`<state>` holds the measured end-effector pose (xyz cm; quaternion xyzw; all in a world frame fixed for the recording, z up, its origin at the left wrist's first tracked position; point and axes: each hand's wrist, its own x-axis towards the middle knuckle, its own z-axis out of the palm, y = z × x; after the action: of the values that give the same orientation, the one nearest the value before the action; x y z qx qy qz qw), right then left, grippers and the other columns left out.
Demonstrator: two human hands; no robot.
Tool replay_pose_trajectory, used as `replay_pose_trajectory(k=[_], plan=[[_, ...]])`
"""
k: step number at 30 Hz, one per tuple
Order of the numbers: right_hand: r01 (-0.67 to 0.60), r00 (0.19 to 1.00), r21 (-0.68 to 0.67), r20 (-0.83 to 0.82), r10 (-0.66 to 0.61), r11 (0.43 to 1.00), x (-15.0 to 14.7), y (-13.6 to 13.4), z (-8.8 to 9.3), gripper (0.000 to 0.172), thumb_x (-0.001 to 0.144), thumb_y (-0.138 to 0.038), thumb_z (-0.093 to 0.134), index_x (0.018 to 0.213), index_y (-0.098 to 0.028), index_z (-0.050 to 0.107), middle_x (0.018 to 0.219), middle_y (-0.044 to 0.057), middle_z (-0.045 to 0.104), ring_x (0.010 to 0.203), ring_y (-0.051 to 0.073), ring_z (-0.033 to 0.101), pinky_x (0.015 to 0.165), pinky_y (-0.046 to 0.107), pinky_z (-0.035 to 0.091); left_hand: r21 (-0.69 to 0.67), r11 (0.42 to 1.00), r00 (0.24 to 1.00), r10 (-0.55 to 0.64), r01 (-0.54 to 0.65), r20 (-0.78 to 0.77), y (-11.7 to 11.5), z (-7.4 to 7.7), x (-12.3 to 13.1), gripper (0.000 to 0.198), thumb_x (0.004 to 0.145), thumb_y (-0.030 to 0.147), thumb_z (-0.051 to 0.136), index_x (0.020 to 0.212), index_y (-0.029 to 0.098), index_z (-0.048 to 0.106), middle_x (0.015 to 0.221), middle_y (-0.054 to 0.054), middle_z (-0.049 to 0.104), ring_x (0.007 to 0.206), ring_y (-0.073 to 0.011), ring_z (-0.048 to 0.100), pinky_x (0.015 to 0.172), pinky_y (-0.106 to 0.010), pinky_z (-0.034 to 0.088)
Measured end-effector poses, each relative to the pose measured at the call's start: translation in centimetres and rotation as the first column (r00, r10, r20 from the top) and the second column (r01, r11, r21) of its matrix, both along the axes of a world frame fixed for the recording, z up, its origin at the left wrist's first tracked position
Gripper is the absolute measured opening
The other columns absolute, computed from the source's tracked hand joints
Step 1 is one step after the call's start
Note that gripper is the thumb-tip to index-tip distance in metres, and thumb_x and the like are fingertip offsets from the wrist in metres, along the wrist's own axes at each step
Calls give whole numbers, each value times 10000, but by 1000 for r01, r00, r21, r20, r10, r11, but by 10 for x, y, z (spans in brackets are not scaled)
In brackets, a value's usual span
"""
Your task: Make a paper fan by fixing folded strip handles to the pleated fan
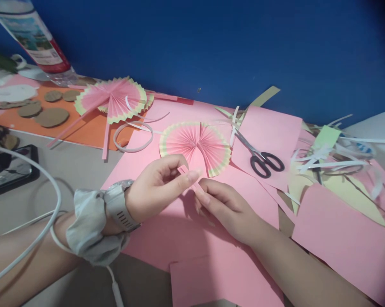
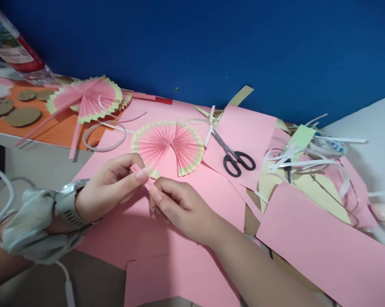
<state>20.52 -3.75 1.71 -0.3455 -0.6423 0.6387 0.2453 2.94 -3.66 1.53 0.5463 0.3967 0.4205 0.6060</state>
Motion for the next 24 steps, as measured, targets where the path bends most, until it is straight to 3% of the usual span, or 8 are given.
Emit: replay_pose_trajectory(k=[7, 15, 24], plan=[[-14, 999, -38, -44, 13, 999, 1, 0, -1, 336, 976, -312, 426, 680, -164, 484, 599, -36, 466, 525, 65, 419, 501, 196, 336, 46, 999, 999, -14, 11, 52, 0, -3, 0, 150, 918, 323, 502, 885, 179, 529, 616, 46, 512, 528, -77, 523, 502, -192, 455], [20, 997, -113, -66, -27, 993, 0, -2, -1, 288, 970, -327, 444, 744, -172, 531, 598, -42, 466, 519, 67, 418, 504, 191, 344, -24, 998, 996, -49, 51, 76, 1, -1, 0, 170, 887, 291, 566, 791, 158, 521, 580, 48, 549, 452, -53, 524, 447, -160, 440], [20, 995, -48, -100, -24, 999, -2, -1, -3, 307, 991, -301, 406, 763, -172, 566, 580, -54, 463, 538, 46, 450, 546, 154, 382, -30, 992, 981, -117, 123, 152, 2, -3, 0, 245, 898, 369, 538, 780, 155, 522, 544, 34, 566, 470, -79, 542, 494, -202, 472]])
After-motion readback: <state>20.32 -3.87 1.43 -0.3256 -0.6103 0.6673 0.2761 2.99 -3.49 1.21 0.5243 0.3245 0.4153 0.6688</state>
